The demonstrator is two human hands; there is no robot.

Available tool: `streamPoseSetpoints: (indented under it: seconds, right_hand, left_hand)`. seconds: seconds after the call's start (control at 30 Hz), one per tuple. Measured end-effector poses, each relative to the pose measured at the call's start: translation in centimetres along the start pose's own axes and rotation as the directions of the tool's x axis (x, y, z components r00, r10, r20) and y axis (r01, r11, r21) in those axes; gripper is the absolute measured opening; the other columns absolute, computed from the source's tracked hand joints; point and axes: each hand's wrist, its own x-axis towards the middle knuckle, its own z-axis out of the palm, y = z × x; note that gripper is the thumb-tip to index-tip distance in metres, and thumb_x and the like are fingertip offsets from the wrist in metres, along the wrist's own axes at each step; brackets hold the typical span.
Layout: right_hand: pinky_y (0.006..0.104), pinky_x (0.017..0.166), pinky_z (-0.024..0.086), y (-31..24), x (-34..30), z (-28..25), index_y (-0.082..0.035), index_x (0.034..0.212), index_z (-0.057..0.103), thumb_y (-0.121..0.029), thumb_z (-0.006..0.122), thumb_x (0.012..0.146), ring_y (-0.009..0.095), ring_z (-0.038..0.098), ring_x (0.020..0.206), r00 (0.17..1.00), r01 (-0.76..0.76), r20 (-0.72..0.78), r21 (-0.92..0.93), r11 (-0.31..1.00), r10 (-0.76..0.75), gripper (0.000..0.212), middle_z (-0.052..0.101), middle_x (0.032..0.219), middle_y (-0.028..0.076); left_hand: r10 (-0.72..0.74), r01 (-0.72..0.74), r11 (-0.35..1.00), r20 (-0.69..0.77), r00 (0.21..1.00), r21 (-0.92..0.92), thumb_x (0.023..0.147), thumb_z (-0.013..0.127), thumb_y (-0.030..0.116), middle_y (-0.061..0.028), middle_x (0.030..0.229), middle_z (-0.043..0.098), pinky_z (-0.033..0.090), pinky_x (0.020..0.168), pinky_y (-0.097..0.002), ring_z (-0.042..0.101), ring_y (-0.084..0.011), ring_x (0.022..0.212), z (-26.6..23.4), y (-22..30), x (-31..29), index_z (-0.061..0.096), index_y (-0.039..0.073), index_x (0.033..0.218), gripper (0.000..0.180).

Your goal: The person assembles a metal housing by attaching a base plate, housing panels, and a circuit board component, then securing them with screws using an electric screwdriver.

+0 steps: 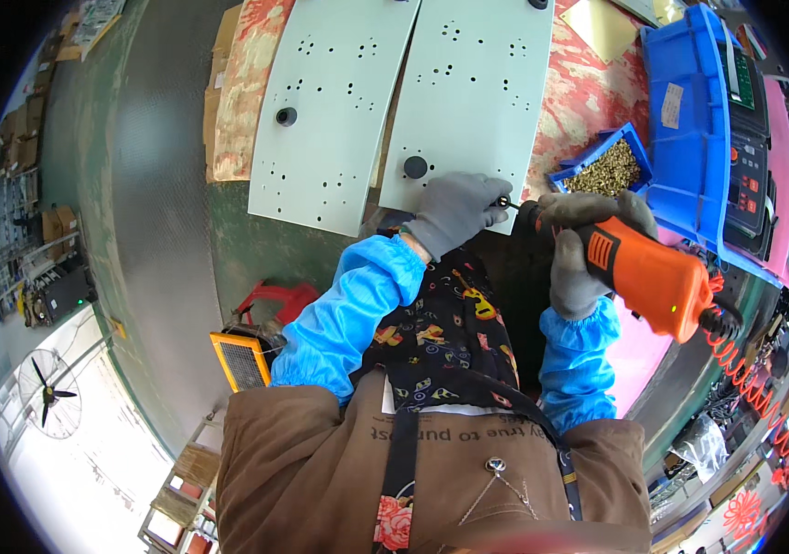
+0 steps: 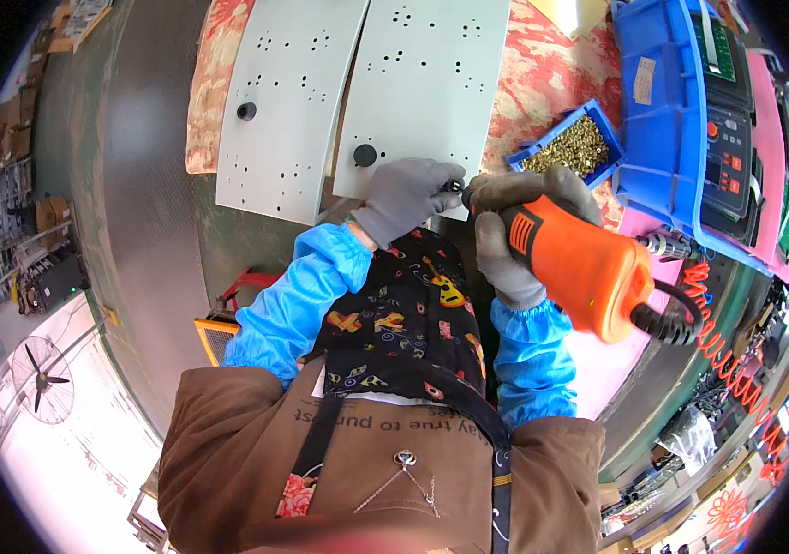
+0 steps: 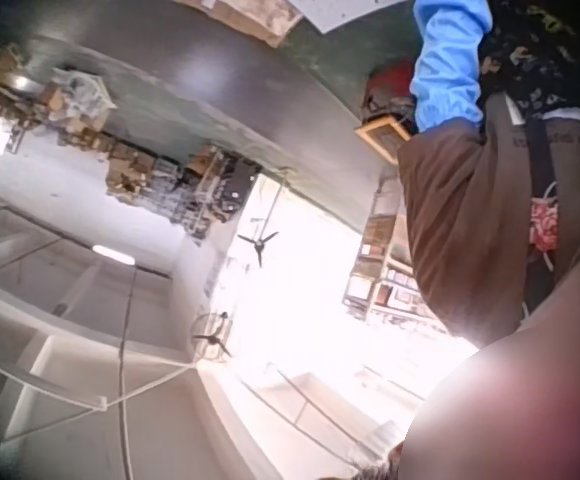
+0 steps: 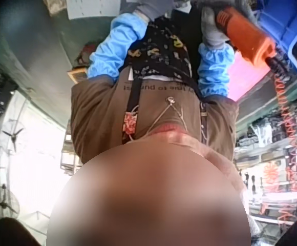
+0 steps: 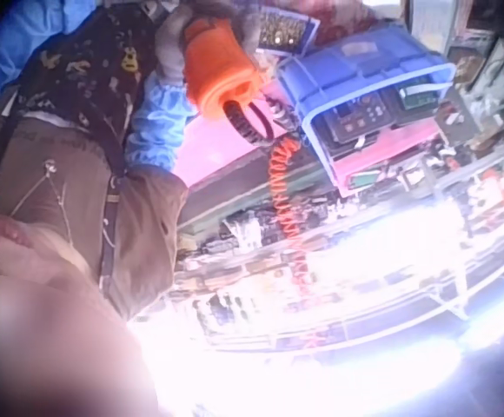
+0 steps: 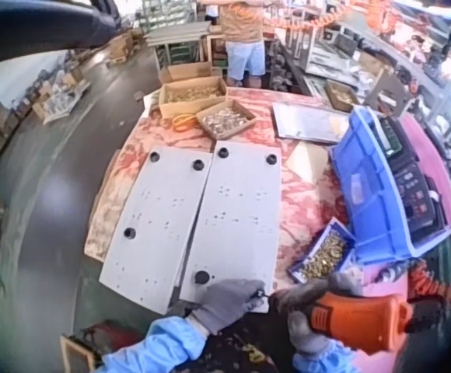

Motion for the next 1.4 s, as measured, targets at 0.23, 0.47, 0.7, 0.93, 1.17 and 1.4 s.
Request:
streamPoseSetpoints:
  seconds: [0.23,0.47,0.7,0.93,1.17,1.4]
  right_hand:
    - [0.0432,0.066,0.052,0.7,0.6,1.4,-0.011,0.132,0.033,-0.004,0.062,0.076,0.026,0.059,0.068,0.947,0.168,0.266,0.063,0.984,-0.179,0.063,0.059,0.078,0.014]
    - [0.0416,0.072,0.053,1.1,1.1,2.0,-0.008,0.130,0.033,0.007,0.060,0.069,0.026,0.062,0.073,0.959,0.147,0.234,0.073,0.986,-0.161,0.068,0.062,0.081,0.015]
    - [0.0416,0.073,0.052,1.2,0.7,2.2,-0.009,0.129,0.034,0.005,0.061,0.070,0.025,0.062,0.074,0.965,0.109,0.234,0.062,0.992,-0.120,0.066,0.063,0.082,0.014]
    - [0.0378,0.070,0.052,1.1,-0.2,2.2,-0.003,0.119,0.036,0.000,0.059,0.073,0.021,0.060,0.068,0.992,0.110,0.084,-0.166,0.980,-0.097,0.052,0.061,0.079,0.012]
    - [0.0321,0.072,0.051,-1.0,1.4,3.0,0.000,0.122,0.033,0.009,0.059,0.066,0.020,0.063,0.070,0.999,-0.041,0.020,-0.132,0.990,0.044,0.062,0.063,0.077,0.011]
    - [0.0432,0.068,0.053,-6.7,2.1,2.6,-0.002,0.131,0.028,-0.008,0.058,0.075,0.026,0.061,0.067,0.967,0.247,-0.050,-0.061,0.967,-0.250,0.064,0.060,0.079,0.015]
  left_hand:
    - [0.044,-0.044,0.999,-0.039,0.998,0.006,0.071,0.069,0.030,-0.0040,0.076,0.061,0.047,0.062,-0.0389,0.062,-0.0246,0.075,-0.2,-0.1,0.0,0.059,0.014,0.086,0.024]
    - [0.053,-0.053,0.998,-0.036,0.998,0.017,0.072,0.068,0.029,-0.0037,0.079,0.061,0.048,0.064,-0.0386,0.062,-0.0242,0.077,-0.2,-0.4,0.1,0.060,0.014,0.087,0.022]
    - [0.027,-0.028,0.999,0.037,0.999,0.027,0.073,0.068,0.027,-0.0055,0.083,0.063,0.048,0.067,-0.0394,0.061,-0.0257,0.081,-0.3,-0.3,-0.2,0.062,0.014,0.096,0.027]
    - [0.043,-0.043,0.999,0.003,0.999,0.016,0.076,0.066,0.028,-0.0065,0.086,0.064,0.048,0.072,-0.0399,0.062,-0.0270,0.084,-0.5,0.0,-0.4,0.063,0.014,0.096,0.025]
    - [0.042,-0.049,0.991,0.056,0.998,0.123,0.078,0.062,0.031,-0.0072,0.085,0.064,0.048,0.072,-0.0402,0.062,-0.0273,0.084,-0.6,0.3,0.4,0.062,0.014,0.097,0.025]
    - [0.087,-0.127,0.976,0.215,0.973,0.179,0.082,0.061,0.030,-0.0096,0.094,0.065,0.047,0.077,-0.0380,0.062,-0.0282,0.087,-0.6,-0.6,0.8,0.060,0.016,0.116,0.037]
